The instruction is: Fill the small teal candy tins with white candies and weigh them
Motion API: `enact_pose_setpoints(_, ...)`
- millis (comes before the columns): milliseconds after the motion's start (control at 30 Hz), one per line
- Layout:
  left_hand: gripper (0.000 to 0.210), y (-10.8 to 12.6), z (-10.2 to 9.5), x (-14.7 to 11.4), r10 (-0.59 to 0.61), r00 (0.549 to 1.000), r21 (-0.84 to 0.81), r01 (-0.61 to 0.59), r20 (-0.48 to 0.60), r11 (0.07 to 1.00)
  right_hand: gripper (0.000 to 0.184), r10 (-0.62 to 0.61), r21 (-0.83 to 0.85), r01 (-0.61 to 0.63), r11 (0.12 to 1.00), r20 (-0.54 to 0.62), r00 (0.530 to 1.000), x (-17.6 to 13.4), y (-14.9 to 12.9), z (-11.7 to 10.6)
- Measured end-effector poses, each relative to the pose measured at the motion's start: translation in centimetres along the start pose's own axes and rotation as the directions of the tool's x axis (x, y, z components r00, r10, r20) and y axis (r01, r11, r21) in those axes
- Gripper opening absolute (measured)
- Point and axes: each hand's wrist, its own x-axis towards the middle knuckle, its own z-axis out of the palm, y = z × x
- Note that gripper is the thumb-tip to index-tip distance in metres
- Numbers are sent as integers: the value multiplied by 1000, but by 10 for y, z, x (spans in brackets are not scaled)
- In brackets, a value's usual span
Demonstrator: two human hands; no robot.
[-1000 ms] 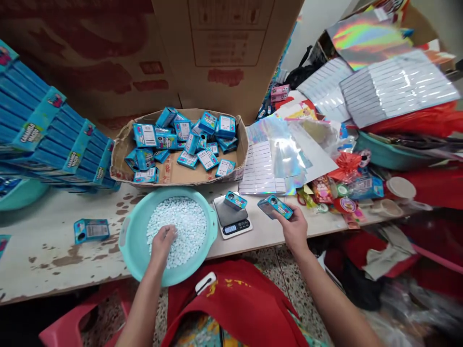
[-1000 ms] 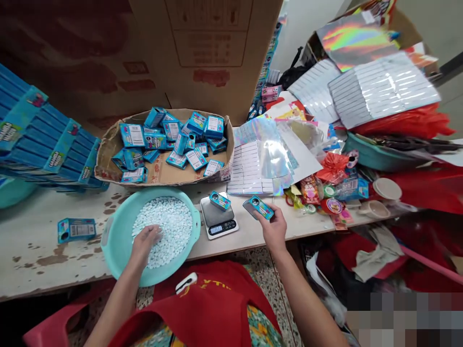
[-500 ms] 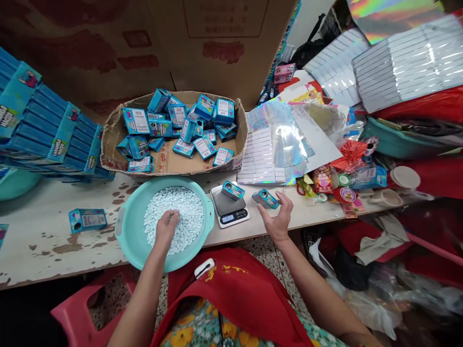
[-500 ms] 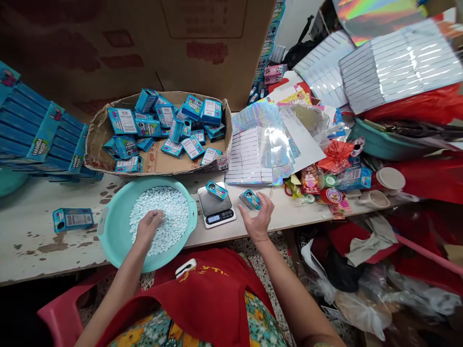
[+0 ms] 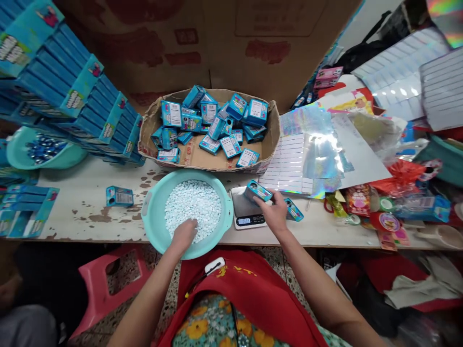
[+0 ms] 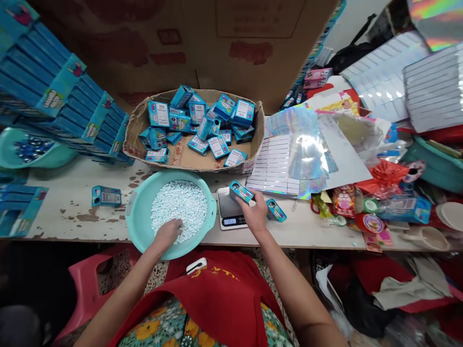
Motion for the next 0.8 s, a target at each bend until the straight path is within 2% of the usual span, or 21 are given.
enact_pose_setpoints(67,6,-10,1,-4,8,1000,-119,-11,-26,993,40,-34,18,34,999,-8,999,-2,-22,-9)
enact_pose_setpoints(133,10,-15,-2,-8,-46,998,-334,26,-52,942,38,-92,45,91,995,19,996,-6,-48,-13)
enact_pose_setpoints(167,15,-16,-7,-11,-90,993,-497,44,-70,867,36,-129,61,126,990,53,990,-9,-61,-12)
enact_pose_setpoints(233,25,-11,-22,-19,-175,981,-787,40,-87,615,32,-205,108,189,976,168,964,-15,-83,-5)
enact_pose_setpoints(267,28,-6,-32,-24,-195,976,-863,15,-97,506,31,-239,136,211,968,237,942,-19,-91,2)
enact_pose_setpoints(300,29,1,-43,-30,-188,975,-890,-21,-120,456,30,-268,164,227,960,304,914,-23,-97,10)
enact_pose_setpoints(333,29,10,-56,-36,-164,975,-889,-63,-153,453,29,-292,186,238,953,363,885,-27,-101,19)
enact_pose_setpoints(400,25,28,-79,-46,-71,964,-820,-177,-255,544,28,-325,210,255,944,450,832,-35,-104,38)
enact_pose_setpoints(500,17,53,-103,-55,131,910,-554,-348,-392,757,27,-352,229,271,935,522,777,-44,-105,61)
enact_pose_setpoints(567,16,62,-109,-55,247,886,-375,-399,-391,837,26,-361,245,268,932,544,758,-46,-106,71)
enact_pose_setpoints(667,21,61,-109,-50,315,876,-324,-437,-366,839,26,-340,248,238,939,567,751,-47,-108,78)
enact_pose_setpoints(800,25,48,-111,-53,246,875,-478,-441,-417,759,26,-291,237,188,953,551,782,-52,-112,81)
